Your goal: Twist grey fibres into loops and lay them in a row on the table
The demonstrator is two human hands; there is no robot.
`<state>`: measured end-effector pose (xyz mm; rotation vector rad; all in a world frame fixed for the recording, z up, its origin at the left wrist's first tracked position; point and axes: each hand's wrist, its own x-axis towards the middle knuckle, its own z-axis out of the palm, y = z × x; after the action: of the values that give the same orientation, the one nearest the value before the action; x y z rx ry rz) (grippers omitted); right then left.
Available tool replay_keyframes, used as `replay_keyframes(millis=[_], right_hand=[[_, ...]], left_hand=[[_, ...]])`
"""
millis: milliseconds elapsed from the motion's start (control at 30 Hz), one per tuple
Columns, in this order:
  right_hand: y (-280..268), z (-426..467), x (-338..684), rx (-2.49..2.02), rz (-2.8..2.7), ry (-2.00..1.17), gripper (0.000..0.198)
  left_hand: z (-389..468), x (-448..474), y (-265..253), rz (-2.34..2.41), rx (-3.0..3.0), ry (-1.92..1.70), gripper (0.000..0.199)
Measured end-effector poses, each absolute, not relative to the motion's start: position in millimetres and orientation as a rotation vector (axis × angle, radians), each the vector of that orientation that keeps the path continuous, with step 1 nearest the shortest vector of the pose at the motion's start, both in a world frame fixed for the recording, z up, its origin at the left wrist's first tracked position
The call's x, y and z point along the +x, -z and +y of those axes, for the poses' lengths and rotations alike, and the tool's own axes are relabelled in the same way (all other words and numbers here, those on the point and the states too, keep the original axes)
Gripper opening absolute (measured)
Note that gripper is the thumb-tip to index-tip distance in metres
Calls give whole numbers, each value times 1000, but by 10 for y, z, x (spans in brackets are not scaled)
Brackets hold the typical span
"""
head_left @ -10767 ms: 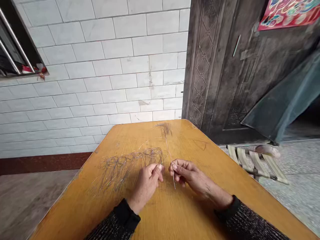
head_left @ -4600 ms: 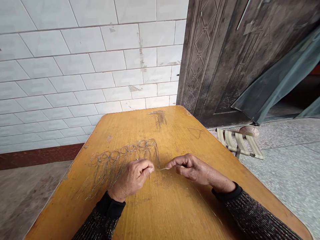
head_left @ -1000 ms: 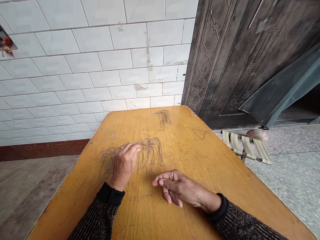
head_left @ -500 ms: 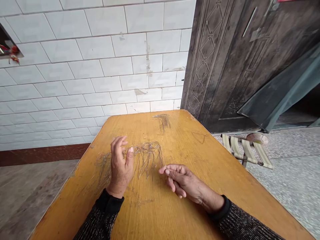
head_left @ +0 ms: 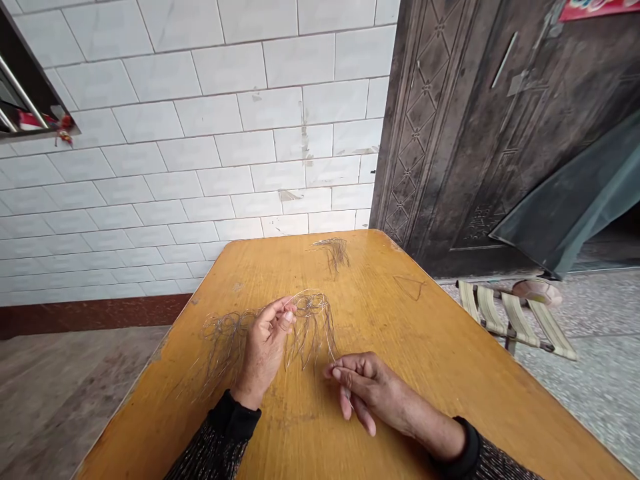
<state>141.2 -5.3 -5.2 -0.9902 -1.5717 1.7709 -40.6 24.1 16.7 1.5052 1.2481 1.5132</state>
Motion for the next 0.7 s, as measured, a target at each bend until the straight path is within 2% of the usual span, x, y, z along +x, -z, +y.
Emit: replay_keyframes(millis=[267, 500, 700], right_hand=[[38, -74, 1406, -954, -1542, -1893, 46], [49, -86, 1425, -935, -1595, -1949, 47], [-11, -45, 1515, -899, -1661, -1695, 41]], left_hand=[[223, -418, -212, 1102, 1301, -1723, 21], [190, -430, -259, 1068, 1336, -1728, 13], [143, -371, -236, 926, 1279, -1676, 13]])
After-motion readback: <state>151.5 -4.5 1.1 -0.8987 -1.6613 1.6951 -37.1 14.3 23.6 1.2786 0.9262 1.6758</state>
